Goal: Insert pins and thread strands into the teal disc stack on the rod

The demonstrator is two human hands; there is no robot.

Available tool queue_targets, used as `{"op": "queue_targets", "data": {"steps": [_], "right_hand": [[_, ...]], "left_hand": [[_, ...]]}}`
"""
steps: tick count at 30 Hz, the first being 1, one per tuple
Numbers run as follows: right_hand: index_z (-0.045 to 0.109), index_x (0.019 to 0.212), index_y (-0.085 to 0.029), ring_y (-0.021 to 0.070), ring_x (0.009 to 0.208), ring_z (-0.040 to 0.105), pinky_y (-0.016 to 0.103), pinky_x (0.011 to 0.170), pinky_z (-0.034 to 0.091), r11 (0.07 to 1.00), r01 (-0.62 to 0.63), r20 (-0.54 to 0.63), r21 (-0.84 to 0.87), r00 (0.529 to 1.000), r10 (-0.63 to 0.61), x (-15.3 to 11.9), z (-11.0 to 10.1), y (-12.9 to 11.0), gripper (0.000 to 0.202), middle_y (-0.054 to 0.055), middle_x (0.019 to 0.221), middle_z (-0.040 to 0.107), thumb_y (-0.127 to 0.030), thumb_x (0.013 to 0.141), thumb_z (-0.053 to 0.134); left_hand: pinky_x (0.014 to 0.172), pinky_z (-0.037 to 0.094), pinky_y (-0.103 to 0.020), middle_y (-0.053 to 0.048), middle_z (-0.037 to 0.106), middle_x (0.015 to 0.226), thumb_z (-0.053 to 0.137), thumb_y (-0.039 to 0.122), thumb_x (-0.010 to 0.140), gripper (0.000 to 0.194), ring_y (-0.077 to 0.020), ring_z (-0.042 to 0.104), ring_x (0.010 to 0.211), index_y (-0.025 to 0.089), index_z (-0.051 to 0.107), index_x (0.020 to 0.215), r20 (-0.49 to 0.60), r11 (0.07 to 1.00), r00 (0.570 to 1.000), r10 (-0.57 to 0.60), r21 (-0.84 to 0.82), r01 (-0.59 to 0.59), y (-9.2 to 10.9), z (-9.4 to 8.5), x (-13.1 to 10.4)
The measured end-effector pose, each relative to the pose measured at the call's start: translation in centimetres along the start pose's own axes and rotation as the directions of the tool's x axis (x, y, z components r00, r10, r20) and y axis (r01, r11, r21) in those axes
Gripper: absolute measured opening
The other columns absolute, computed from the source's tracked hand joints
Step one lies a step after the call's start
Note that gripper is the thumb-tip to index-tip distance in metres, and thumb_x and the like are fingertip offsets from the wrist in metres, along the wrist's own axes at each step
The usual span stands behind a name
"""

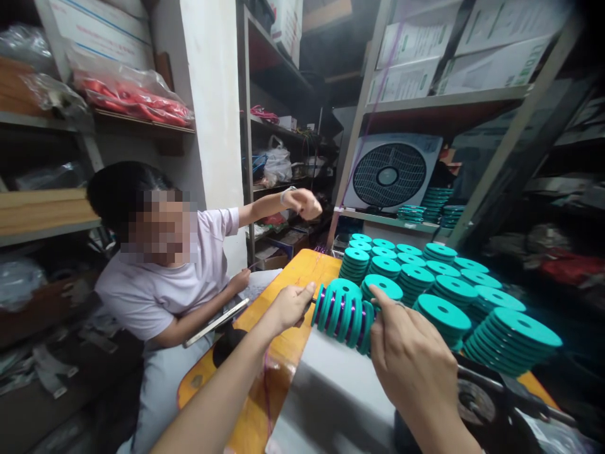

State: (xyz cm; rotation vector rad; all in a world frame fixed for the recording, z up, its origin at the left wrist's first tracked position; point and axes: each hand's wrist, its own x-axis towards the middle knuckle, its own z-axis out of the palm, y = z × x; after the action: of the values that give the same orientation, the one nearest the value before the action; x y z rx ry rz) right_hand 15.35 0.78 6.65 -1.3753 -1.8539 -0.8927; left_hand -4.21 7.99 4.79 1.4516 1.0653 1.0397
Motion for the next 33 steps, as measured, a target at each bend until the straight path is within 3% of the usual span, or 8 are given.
{"op": "queue_targets", "data": {"steps": [7, 11, 15, 18, 23, 25, 30, 33], "right_hand": [[0.050, 0.131, -0.015, 0.0214, 0.082, 0.058, 0.033, 0.078, 0.041, 1.000, 0.005, -0.024, -0.013, 1.000, -0.005, 0.2, -0.1, -0.1, 0.041, 0.005, 0.088, 0.067, -0.021, 0.091, 0.043], [0.050, 0.132, -0.015, 0.0213, 0.084, 0.059, 0.033, 0.078, 0.041, 1.000, 0.006, -0.025, -0.018, 1.000, -0.007, 0.1, 0.0, -0.1, 0.042, 0.005, 0.090, 0.068, -0.020, 0.091, 0.043], [0.050, 0.132, -0.017, 0.0210, 0.084, 0.060, 0.032, 0.078, 0.041, 1.000, 0.006, -0.026, -0.027, 1.000, -0.007, 0.1, 0.0, -0.1, 0.042, 0.004, 0.090, 0.068, -0.020, 0.091, 0.043], [0.052, 0.130, -0.017, 0.0211, 0.084, 0.059, 0.032, 0.077, 0.041, 0.999, 0.003, -0.033, -0.033, 0.999, -0.004, 0.2, -0.1, -0.2, 0.041, 0.004, 0.087, 0.068, -0.020, 0.090, 0.044], [0.053, 0.128, -0.017, 0.0207, 0.082, 0.059, 0.031, 0.076, 0.040, 0.999, -0.002, -0.031, -0.050, 1.000, 0.000, 0.1, -0.2, -0.1, 0.039, 0.003, 0.086, 0.067, -0.021, 0.091, 0.044], [0.052, 0.130, -0.018, 0.0205, 0.083, 0.059, 0.031, 0.077, 0.040, 0.999, -0.001, -0.020, -0.052, 1.000, 0.000, 0.1, -0.1, -0.1, 0.040, 0.003, 0.087, 0.068, -0.022, 0.091, 0.044], [0.051, 0.130, -0.018, 0.0211, 0.085, 0.060, 0.031, 0.079, 0.040, 0.999, -0.012, 0.001, -0.049, 1.000, 0.013, 0.0, -0.1, -0.1, 0.040, 0.004, 0.091, 0.068, -0.021, 0.090, 0.044], [0.051, 0.130, -0.018, 0.0221, 0.085, 0.061, 0.032, 0.076, 0.041, 0.999, -0.017, 0.007, -0.052, 1.000, 0.017, -0.1, -0.2, -0.2, 0.041, 0.005, 0.091, 0.068, -0.021, 0.090, 0.044]], "left_hand": [[0.039, 0.036, -0.022, 0.008, 0.033, 0.044, 0.036, 0.075, 0.078, 0.059, -0.0078, 0.041, 0.034, 0.020, 0.035, 0.058, 0.096, 0.996, 0.992, -0.086, -0.025, 0.089, 0.8, -0.1, 0.0], [0.043, 0.040, -0.021, 0.005, 0.050, 0.064, 0.041, 0.064, 0.085, 0.045, -0.0083, 0.052, 0.043, 0.019, 0.045, 0.088, 0.101, 0.991, 0.994, 0.043, -0.131, -0.029, 1.0, -0.6, -1.1], [0.050, 0.044, -0.021, 0.006, 0.051, 0.062, 0.055, 0.048, 0.085, 0.033, -0.0091, 0.055, 0.048, 0.020, 0.044, 0.098, 0.222, 0.980, 0.969, 0.104, -0.190, -0.062, 0.8, -1.4, -2.3], [0.042, 0.039, -0.020, 0.008, 0.046, 0.053, 0.055, 0.049, 0.084, 0.032, -0.0098, 0.052, 0.040, 0.020, 0.043, 0.091, 0.237, 0.985, 0.970, 0.052, -0.170, -0.011, 0.6, -1.5, -2.1], [0.032, 0.030, -0.021, 0.010, 0.030, 0.039, 0.043, 0.062, 0.084, 0.046, -0.0077, 0.034, 0.028, 0.020, 0.040, 0.064, 0.154, 0.986, 0.984, -0.090, -0.127, 0.110, 0.1, -1.2, -0.1], [0.033, 0.030, -0.020, 0.009, 0.033, 0.040, 0.042, 0.063, 0.083, 0.048, -0.0077, 0.035, 0.029, 0.019, 0.041, 0.064, 0.116, 0.988, 0.990, -0.081, -0.124, 0.095, 0.0, -1.5, -0.2], [0.047, 0.041, -0.020, 0.005, 0.051, 0.061, 0.048, 0.054, 0.086, 0.036, -0.0073, 0.050, 0.047, 0.018, 0.046, 0.079, -0.027, 0.998, 0.997, 0.066, 0.009, -0.066, 0.3, -3.3, -5.9], [0.060, 0.047, -0.023, 0.001, 0.057, 0.075, 0.053, 0.048, 0.086, 0.029, -0.0114, 0.057, 0.064, 0.018, 0.052, 0.087, -0.117, 0.982, 0.993, 0.017, 0.189, 0.005, -0.2, -5.4, -11.7]]}}
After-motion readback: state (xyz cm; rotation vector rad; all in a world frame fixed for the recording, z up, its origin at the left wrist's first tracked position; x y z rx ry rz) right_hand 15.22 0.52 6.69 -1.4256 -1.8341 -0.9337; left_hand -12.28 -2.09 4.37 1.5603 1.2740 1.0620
